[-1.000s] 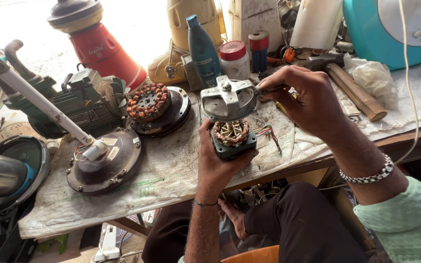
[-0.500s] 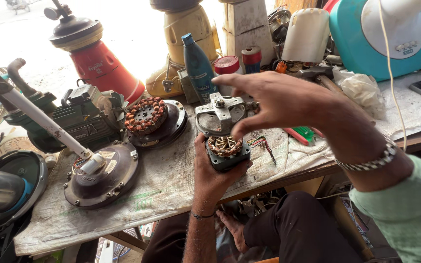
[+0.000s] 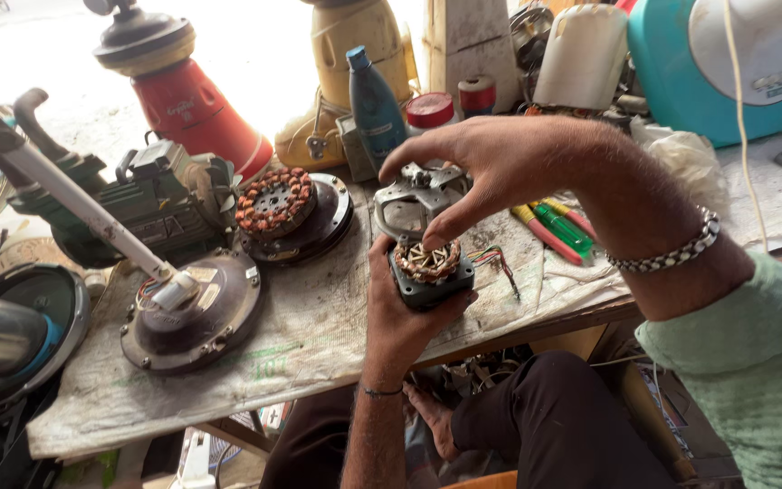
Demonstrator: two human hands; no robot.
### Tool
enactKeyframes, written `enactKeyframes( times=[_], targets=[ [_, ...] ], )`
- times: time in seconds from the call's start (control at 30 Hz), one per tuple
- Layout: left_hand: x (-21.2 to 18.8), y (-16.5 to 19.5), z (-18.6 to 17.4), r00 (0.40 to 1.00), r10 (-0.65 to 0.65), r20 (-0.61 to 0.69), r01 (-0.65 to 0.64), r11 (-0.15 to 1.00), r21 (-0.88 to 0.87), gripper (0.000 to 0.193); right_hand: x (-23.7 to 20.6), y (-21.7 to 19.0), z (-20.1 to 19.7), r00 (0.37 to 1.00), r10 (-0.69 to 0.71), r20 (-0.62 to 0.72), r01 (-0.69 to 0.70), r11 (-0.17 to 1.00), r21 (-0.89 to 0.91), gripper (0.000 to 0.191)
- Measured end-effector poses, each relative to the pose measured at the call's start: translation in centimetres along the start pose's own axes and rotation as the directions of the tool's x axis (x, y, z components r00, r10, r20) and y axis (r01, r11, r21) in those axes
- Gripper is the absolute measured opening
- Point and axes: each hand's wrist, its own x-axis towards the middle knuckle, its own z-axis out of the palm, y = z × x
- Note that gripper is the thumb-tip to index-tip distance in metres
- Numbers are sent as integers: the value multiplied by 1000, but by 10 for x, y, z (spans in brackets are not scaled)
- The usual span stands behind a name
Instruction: The person disassembles a small electric motor by removing the shaft and separating the housing. They then reassemble the motor by inserting the shaft, aligning the housing halves, and tightening the screws with a screwdriver and pliers.
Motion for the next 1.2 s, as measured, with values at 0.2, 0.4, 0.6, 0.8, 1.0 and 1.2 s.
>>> enactKeyframes(
  times=[0.2,0.4,0.6,0.8,1.0,1.2],
  targets=[
    [-2,-8,-4,1000,-14,-1,14,998,55,108,9,-2,6,991,134,30,-134,991,-1,104],
    [-4,-14,-9,1000,6,-28,-2,989,149,113,17,-7,26,976,215,36,-208,968,-139,103],
    [-7,-19,-17,994,105,-26,-99,980,171,112,21,2,36,984,169,51,-159,974,-161,110],
    [-10,-19,-23,993,119,1,-118,978,175,102,29,6,51,971,198,134,-176,971,-160,104],
    [-4,-24,-23,999,36,-10,-35,999,14,105,32,19,76,989,114,95,-114,993,-10,105],
    [-7,-31,-27,997,74,0,-73,987,142,99,27,30,88,988,146,43,-145,989,-37,115]
  ],
)
